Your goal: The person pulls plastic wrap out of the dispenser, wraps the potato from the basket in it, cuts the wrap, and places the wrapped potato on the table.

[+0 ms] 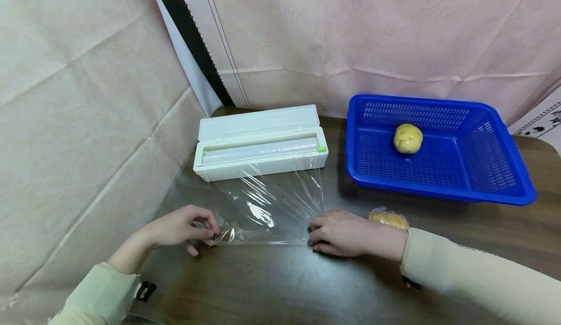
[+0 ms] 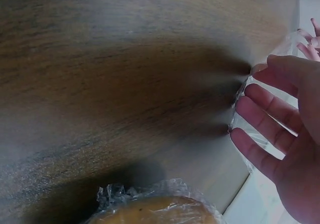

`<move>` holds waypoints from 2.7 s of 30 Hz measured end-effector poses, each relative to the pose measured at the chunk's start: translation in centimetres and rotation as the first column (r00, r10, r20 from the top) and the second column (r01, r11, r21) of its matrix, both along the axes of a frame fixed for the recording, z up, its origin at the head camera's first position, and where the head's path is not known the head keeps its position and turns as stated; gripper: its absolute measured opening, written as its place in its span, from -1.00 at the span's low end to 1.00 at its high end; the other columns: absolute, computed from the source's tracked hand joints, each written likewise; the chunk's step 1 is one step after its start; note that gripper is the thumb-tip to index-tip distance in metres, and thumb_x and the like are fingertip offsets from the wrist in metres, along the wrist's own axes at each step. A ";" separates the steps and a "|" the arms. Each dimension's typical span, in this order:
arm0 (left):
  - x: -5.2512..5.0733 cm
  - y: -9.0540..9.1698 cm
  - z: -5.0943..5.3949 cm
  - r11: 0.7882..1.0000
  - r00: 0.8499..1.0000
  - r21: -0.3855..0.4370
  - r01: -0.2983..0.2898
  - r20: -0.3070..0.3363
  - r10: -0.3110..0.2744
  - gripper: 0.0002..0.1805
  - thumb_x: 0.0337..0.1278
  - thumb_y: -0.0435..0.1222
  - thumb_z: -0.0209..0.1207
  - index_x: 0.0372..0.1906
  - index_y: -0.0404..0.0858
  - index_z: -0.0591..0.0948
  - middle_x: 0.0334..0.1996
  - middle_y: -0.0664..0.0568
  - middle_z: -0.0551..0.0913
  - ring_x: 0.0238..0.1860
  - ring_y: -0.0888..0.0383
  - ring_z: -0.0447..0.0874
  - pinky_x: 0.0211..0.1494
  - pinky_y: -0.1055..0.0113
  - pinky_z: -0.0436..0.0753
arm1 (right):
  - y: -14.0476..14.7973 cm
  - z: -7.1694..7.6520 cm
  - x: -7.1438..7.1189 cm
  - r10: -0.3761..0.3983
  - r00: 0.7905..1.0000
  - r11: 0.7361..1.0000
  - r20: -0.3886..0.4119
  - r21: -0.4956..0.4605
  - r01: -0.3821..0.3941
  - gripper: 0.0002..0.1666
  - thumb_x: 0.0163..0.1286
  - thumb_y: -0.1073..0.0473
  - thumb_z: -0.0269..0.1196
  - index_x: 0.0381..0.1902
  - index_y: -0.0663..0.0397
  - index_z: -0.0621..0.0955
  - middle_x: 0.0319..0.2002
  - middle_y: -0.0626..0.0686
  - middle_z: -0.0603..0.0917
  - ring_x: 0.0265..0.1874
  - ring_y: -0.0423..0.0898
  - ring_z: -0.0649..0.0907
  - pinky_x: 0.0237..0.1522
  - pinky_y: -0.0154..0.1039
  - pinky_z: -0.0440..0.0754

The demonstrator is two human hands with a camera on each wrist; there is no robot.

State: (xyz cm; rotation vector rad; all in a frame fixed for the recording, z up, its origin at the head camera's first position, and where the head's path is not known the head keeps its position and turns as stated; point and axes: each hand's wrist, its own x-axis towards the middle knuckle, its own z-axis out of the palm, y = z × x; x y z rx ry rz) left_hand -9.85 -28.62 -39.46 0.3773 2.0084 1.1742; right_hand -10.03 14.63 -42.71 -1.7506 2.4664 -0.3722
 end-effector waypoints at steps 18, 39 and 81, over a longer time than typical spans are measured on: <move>1.0 3.4 -1.1 0.973 0.759 -0.220 -0.066 -0.644 -0.094 -0.82 0.19 -0.44 0.48 -0.14 -0.23 0.75 -0.24 0.09 0.74 -0.25 0.23 0.72 -0.15 0.23 0.77 | 0.2 0.2 0.3 -0.006 1.000 1.000 -0.019 -0.028 0.006 -0.94 0.49 0.07 0.39 -0.18 -0.17 0.79 -0.24 -0.18 0.63 -0.18 -0.22 0.65 -0.08 -0.16 0.74; 2.8 3.5 -4.1 0.904 0.654 -0.394 -0.169 -0.731 -0.196 -0.22 -0.05 -0.11 0.67 0.32 -0.26 0.68 0.42 -0.19 0.57 0.40 -0.27 0.55 0.30 -0.23 0.62 | 2.1 3.5 -0.1 -0.092 0.995 0.994 0.027 -0.053 0.094 -0.94 0.52 0.10 0.36 -0.17 -0.10 0.76 -0.30 -0.20 0.66 -0.27 -0.28 0.67 -0.21 -0.23 0.73; 2.5 3.5 -5.0 0.903 0.634 -0.385 -0.188 -0.750 -0.188 -0.26 -0.01 -0.02 0.64 0.29 -0.22 0.71 0.40 -0.19 0.58 0.37 -0.24 0.58 0.26 -0.20 0.66 | 18.1 12.1 -14.0 -0.723 0.687 0.674 0.073 0.297 0.677 -0.12 0.62 -0.08 0.27 0.54 0.48 0.29 0.40 0.61 0.42 0.29 0.52 0.54 0.29 0.46 0.47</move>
